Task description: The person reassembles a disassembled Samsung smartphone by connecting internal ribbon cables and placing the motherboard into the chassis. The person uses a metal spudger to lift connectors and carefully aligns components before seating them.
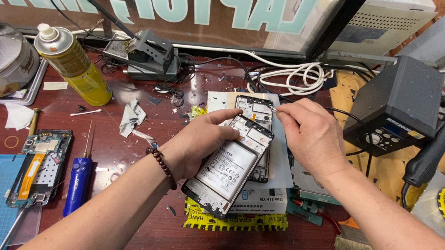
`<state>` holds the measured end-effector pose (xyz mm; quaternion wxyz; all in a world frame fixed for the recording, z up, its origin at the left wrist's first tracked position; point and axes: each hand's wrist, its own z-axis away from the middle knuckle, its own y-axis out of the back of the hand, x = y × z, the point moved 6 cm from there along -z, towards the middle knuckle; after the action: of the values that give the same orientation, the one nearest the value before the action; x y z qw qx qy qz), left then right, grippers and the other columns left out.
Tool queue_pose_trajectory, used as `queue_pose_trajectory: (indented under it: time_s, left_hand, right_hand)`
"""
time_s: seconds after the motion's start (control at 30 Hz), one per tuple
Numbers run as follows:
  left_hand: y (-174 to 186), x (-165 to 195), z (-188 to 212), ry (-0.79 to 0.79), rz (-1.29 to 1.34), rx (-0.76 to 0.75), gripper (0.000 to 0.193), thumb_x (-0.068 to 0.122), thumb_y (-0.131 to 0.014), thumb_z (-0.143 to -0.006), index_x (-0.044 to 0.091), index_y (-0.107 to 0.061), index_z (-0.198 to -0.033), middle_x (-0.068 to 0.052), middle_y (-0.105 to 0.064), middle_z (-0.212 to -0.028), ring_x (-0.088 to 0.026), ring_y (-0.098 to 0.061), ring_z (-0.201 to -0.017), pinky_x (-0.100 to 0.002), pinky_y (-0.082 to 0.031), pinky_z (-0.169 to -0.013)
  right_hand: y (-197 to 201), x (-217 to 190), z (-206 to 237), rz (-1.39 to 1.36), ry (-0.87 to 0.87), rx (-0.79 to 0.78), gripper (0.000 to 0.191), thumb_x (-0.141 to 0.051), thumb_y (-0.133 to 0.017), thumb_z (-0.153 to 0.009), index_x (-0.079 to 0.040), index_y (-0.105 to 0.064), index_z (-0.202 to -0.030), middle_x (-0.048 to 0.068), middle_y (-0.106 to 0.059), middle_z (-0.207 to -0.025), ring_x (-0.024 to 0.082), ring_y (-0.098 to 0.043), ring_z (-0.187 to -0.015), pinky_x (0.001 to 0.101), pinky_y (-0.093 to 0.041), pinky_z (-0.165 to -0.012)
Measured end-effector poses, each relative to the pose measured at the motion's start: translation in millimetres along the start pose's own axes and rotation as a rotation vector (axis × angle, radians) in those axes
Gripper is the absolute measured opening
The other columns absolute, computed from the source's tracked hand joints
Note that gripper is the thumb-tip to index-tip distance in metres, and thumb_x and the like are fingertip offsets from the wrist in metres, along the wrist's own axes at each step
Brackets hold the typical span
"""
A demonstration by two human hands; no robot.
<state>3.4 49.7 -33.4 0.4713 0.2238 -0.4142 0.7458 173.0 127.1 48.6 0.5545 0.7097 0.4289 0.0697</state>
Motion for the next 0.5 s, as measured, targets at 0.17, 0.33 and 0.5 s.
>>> queue_pose_trajectory:
  time_s: [0.17,0.33,0.5]
  left_hand:
    - [7,6,10,-0.003,0.023,-0.024,0.061,0.0,-0.061,-0.09,0.014,-0.055,-0.15,-0.013,-0.076,-0.099,-0.017,-0.073,-0.07,-0.033,-0.063,-0.06]
    - [16,9,10,0.011,0.043,0.007,0.062,0.001,-0.06,-0.091,0.015,-0.053,-0.15,-0.014,-0.076,-0.101,-0.017,-0.073,-0.071,-0.033,-0.063,-0.062]
    - [19,11,6,0.007,0.075,-0.001,0.061,0.002,-0.059,-0.092,0.014,-0.052,-0.151,-0.014,-0.076,-0.104,-0.018,-0.074,-0.077,-0.035,-0.064,-0.067]
  right_hand:
    - [-2,1,-4,0.07,0.153,0.049,0.01,-0.016,-0.073,-0.093,-0.01,-0.076,-0.1,0.005,-0.069,-0.094,0.028,-0.066,-0.094,0.0416,-0.054,-0.078]
    - [-8,-1,-14,0.104,0.251,0.052,0.01,-0.016,-0.073,-0.092,-0.011,-0.075,-0.1,0.005,-0.068,-0.093,0.028,-0.066,-0.095,0.0405,-0.055,-0.078]
    - [-16,1,-19,0.114,0.264,-0.011,0.009,-0.015,-0.073,-0.093,-0.01,-0.075,-0.1,0.006,-0.068,-0.09,0.029,-0.065,-0.091,0.0415,-0.055,-0.077]
